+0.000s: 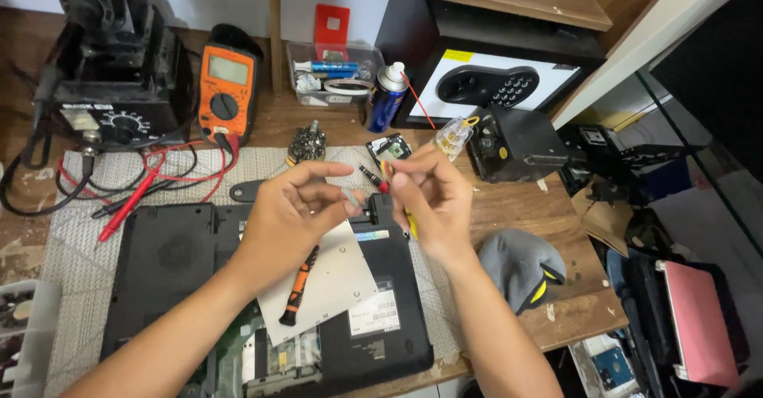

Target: A person is seen unscrewing and removing a small electronic component from a laptop on a repair bench for cleaning or inspection.

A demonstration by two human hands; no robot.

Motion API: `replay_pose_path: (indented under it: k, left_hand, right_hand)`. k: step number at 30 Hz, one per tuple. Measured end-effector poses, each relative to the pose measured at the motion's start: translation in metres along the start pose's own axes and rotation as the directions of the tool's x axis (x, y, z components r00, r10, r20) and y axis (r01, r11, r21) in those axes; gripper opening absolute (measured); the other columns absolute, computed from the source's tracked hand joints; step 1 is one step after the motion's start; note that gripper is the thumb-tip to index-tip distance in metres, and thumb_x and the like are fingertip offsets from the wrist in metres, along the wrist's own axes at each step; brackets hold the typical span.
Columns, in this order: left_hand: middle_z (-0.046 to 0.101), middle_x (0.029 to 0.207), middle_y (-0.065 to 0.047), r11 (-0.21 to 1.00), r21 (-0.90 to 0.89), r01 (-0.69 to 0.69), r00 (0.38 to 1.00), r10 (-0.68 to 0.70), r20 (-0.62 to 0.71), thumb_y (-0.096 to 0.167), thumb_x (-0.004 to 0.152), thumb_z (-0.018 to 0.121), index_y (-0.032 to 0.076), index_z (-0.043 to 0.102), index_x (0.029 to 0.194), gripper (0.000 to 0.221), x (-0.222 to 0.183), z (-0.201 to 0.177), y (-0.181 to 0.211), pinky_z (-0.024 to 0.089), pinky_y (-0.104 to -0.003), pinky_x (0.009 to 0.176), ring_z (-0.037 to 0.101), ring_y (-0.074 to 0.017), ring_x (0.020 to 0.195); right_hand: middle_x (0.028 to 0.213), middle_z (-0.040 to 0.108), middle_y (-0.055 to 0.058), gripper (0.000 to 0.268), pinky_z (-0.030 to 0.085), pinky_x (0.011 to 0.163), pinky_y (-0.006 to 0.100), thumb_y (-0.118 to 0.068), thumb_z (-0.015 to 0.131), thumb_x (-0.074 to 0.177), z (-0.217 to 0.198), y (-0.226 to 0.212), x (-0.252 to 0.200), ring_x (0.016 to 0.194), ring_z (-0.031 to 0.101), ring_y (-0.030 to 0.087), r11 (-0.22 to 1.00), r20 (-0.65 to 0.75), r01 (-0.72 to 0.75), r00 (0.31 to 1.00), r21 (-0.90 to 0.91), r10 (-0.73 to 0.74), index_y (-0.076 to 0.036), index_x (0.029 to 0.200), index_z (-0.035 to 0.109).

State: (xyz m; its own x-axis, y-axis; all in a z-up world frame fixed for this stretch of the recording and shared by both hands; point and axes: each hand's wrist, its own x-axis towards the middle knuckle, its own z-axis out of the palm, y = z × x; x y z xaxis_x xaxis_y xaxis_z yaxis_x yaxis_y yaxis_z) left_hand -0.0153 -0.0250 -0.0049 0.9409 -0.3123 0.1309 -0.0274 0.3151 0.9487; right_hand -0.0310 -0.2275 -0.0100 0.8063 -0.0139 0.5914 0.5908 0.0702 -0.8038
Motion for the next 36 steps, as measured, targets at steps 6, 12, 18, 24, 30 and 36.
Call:
replay_pose_path:
  k: [6, 12, 18, 24, 30, 36]
  left_hand:
    - [0.079, 0.080, -0.019, 0.998, -0.020, 0.062, 0.998, -0.062, -0.003, -0.002, 0.074, 0.086, -0.003, 0.066, 0.117, 0.047, -0.001, -0.007, -0.001, 0.066, -0.027, 0.071, 0.073, -0.0138, 0.071]
    - [0.074, 0.072, -0.017, 0.996, -0.064, 0.062, 0.994, -0.055, 0.097, -0.005, 0.074, 0.084, 0.003, 0.047, 0.114, 0.056, -0.003, -0.007, -0.013, 0.065, -0.027, 0.069, 0.070, -0.0145, 0.069]
    - [0.064, 0.071, -0.010, 0.993, -0.058, 0.101, 0.975, -0.088, 0.203, -0.003, 0.077, 0.082, 0.007, 0.038, 0.116, 0.060, -0.007, 0.004, -0.017, 0.066, -0.029, 0.067, 0.065, -0.0141, 0.070]
    - [0.075, 0.080, -0.019, 0.997, 0.002, 0.079, 0.984, -0.078, 0.162, -0.008, 0.077, 0.075, 0.008, 0.036, 0.114, 0.056, 0.000, -0.007, -0.012, 0.066, -0.029, 0.072, 0.070, -0.0163, 0.074]
    - [0.076, 0.079, -0.021, 0.996, -0.007, 0.090, 0.984, -0.087, 0.157, -0.008, 0.075, 0.076, 0.008, 0.035, 0.111, 0.056, -0.003, -0.006, -0.009, 0.067, -0.029, 0.072, 0.069, -0.0158, 0.072]
    - [0.078, 0.078, -0.020, 0.988, 0.114, 0.108, 0.974, -0.128, 0.187, -0.003, 0.075, 0.079, 0.008, 0.035, 0.109, 0.056, -0.006, -0.002, -0.002, 0.067, -0.026, 0.068, 0.069, -0.0149, 0.070]
  right_hand:
    - [0.079, 0.059, 0.017, 0.008, 0.049, 0.038, 0.025, 0.013, 0.065, 0.088, 0.000, -0.010, -0.001, 0.044, 0.061, 0.013, 0.998, 0.169, -0.013, 0.985, -0.063, 0.024, 0.012, 0.096, 0.068]
    - [0.080, 0.061, 0.015, 0.008, 0.045, 0.043, 0.022, 0.010, 0.072, 0.087, 0.007, -0.010, -0.002, 0.050, 0.057, 0.008, 0.991, 0.213, -0.022, 0.976, -0.130, 0.050, 0.011, 0.096, 0.072]
    - [0.080, 0.064, 0.015, 0.011, 0.045, 0.045, 0.024, 0.009, 0.077, 0.084, 0.013, -0.012, -0.002, 0.052, 0.060, 0.010, 0.974, 0.224, -0.006, 0.973, -0.225, 0.058, 0.007, 0.094, 0.075]
    - [0.078, 0.060, 0.011, 0.009, 0.041, 0.050, 0.022, 0.007, 0.072, 0.088, 0.001, -0.028, 0.006, 0.059, 0.050, 0.005, 0.977, 0.211, -0.022, 0.975, -0.211, 0.068, 0.005, 0.096, 0.075]
    - [0.077, 0.061, 0.012, 0.010, 0.040, 0.050, 0.022, 0.009, 0.075, 0.084, -0.001, -0.029, 0.008, 0.057, 0.050, 0.007, 0.966, 0.334, -0.005, 0.938, -0.257, 0.094, 0.004, 0.093, 0.076]
    - [0.074, 0.061, 0.013, 0.008, 0.038, 0.049, 0.024, 0.009, 0.076, 0.081, 0.006, -0.028, 0.007, 0.056, 0.048, 0.009, 0.954, 0.362, 0.027, 0.928, -0.300, 0.088, 0.003, 0.087, 0.076]
